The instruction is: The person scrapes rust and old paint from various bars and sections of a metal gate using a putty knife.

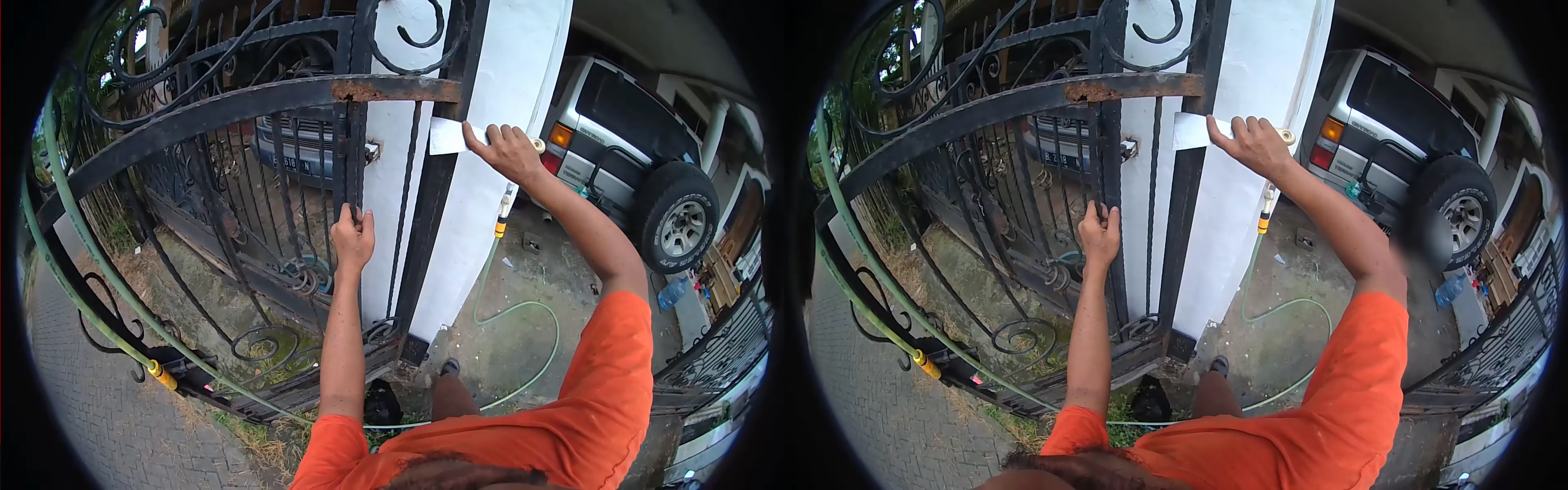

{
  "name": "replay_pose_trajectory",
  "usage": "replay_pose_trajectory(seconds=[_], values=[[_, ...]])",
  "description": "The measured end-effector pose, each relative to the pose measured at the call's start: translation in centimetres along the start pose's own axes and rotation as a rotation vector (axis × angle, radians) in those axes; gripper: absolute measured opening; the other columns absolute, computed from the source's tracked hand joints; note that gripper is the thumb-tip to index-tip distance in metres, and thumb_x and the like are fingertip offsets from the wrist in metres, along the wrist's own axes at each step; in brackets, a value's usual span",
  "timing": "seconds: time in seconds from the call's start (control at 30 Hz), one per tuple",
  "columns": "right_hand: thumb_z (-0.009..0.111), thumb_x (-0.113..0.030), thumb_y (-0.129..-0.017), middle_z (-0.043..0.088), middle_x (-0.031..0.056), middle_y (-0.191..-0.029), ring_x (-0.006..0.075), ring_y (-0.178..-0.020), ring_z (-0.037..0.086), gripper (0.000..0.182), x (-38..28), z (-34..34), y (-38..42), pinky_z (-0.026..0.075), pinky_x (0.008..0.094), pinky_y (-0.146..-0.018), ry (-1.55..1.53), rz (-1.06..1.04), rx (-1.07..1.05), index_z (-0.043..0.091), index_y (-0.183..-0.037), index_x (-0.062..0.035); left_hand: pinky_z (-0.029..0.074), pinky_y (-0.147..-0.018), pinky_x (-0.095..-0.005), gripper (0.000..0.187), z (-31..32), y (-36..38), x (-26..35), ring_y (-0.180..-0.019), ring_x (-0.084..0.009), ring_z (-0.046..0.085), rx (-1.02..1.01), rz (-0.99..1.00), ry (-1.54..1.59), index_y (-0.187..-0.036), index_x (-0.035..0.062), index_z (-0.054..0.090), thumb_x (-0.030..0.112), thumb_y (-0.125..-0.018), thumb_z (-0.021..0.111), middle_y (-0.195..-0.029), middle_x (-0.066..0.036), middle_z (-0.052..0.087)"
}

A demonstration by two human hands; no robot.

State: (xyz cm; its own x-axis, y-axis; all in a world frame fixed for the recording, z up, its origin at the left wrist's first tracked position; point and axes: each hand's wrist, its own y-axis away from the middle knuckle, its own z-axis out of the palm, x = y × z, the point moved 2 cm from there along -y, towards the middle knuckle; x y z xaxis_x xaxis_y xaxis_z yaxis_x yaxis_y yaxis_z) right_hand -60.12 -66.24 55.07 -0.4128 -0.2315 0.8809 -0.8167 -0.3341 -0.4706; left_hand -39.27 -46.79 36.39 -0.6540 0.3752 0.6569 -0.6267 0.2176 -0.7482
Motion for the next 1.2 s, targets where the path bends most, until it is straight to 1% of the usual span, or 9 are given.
replay_pose_trajectory(seconds=[0.07,0.17,0.3,0.4,0.53,0.6,0.73,0.93,1.2], values=[[0.063,-0.009,-0.088,0.056,0.0042,-0.073,0.0131,-0.06,0.058,0.061,1.7,-0.5,-0.3,0.046,0.0248,-0.049,0.057,-0.024,-0.16,0.036,-0.141,-0.0223,0.038,-0.043,-0.0311,0.021,-0.2,0.0,0.2,-0.042,-0.0177,0.053,-0.005,0.069,-0.031,-0.076,0.0004,0.045,0.006,-0.087,0.062,-0.052,-0.009,0.049],[0.063,-0.01,-0.088,0.056,0.005,-0.075,0.0137,-0.06,0.058,0.059,3.6,-1.8,-1.0,0.046,0.0255,-0.048,0.049,0.022,-0.058,0.037,-0.14,-0.0209,0.038,-0.044,-0.0314,0.021,-0.2,0.0,0.0,-0.043,-0.0184,0.055,-0.043,0.008,-0.031,-0.076,0.0001,0.045,0.006,-0.087,0.062,-0.052,-0.009,0.05],[0.063,-0.009,-0.087,0.056,0.0057,-0.073,0.0137,-0.059,0.059,0.056,1.9,-3.0,-1.5,0.047,0.0264,-0.048,0.098,-0.036,-0.23,0.039,-0.138,-0.0165,0.039,-0.045,-0.0334,0.021,0.0,0.0,-0.1,-0.043,-0.0198,0.054,-0.012,0.015,0.024,-0.077,-0.0006,0.046,0.007,-0.088,0.062,-0.052,-0.01,0.05],[0.061,-0.005,-0.086,0.062,0.0094,-0.071,0.0196,-0.059,0.066,0.038,1.1,-4.9,-3.2,0.052,0.0283,-0.047,0.051,0.099,-0.34,0.046,-0.121,-0.0039,0.041,-0.046,-0.0342,0.021,-0.3,-0.2,0.4,-0.045,-0.0219,0.057,-0.035,0.004,-0.022,-0.077,-0.0009,0.046,0.008,-0.088,0.062,-0.053,-0.012,0.051],[0.059,-0.006,-0.086,0.065,0.0166,-0.073,0.0269,-0.063,0.07,0.018,1.3,-8.3,-6.8,0.056,0.0346,-0.048,0.043,0.116,-0.39,0.047,-0.098,-0.0005,0.045,-0.049,-0.0375,0.02,-0.1,0.1,-0.3,-0.052,-0.033,0.063,-0.022,-0.023,0.084,-0.078,-0.001,0.048,0.01,-0.087,0.062,-0.057,-0.017,0.056],[0.058,-0.006,-0.086,0.065,0.0174,-0.072,0.0299,-0.063,0.07,0.014,1.4,-7.9,-6.3,0.056,0.0371,-0.049,0.011,0.095,-0.428,0.046,-0.092,-0.0019,0.043,-0.048,-0.036,0.021,-0.1,0.1,-0.4,-0.05,-0.0296,0.061,-0.01,-0.017,0.084,-0.079,-0.0006,0.048,0.011,-0.087,0.064,-0.058,-0.014,0.056],[0.053,-0.008,-0.09,0.067,0.0172,-0.073,0.0324,-0.065,0.07,0.011,1.2,-10.0,-8.7,0.057,0.0383,-0.052,0.111,-0.001,-0.585,0.045,-0.093,-0.0016,0.047,-0.053,-0.042,0.018,-0.3,0.2,-0.5,-0.057,-0.0393,0.063,-0.046,-0.013,0.077,-0.081,-0.0003,0.051,0.013,-0.087,0.061,-0.057,-0.02,0.058],[0.046,-0.006,-0.091,0.066,0.0226,-0.076,0.042,-0.073,0.067,0.011,1.9,-9.3,-9.1,0.054,0.0509,-0.061,0.126,0.034,-0.669,0.038,-0.098,-0.0038,0.053,-0.059,-0.044,0.018,-0.5,0.4,-0.9,-0.063,-0.0415,0.066,-0.047,0.03,0.049,-0.089,-0.0005,0.054,0.017,-0.088,0.059,-0.061,-0.021,0.062],[0.045,-0.007,-0.09,0.067,0.0244,-0.081,0.0434,-0.075,0.068,0.01,2.4,-9.5,-9.3,0.054,0.0527,-0.064,0.21,-0.006,-0.697,0.041,-0.099,-0.0032,0.055,-0.063,-0.0469,0.019,-0.2,0.8,-1.5,-0.069,-0.042,0.068,-0.03,0.006,0.095,-0.091,0.0,0.055,0.019,-0.089,0.057,-0.068,-0.023,0.065]])
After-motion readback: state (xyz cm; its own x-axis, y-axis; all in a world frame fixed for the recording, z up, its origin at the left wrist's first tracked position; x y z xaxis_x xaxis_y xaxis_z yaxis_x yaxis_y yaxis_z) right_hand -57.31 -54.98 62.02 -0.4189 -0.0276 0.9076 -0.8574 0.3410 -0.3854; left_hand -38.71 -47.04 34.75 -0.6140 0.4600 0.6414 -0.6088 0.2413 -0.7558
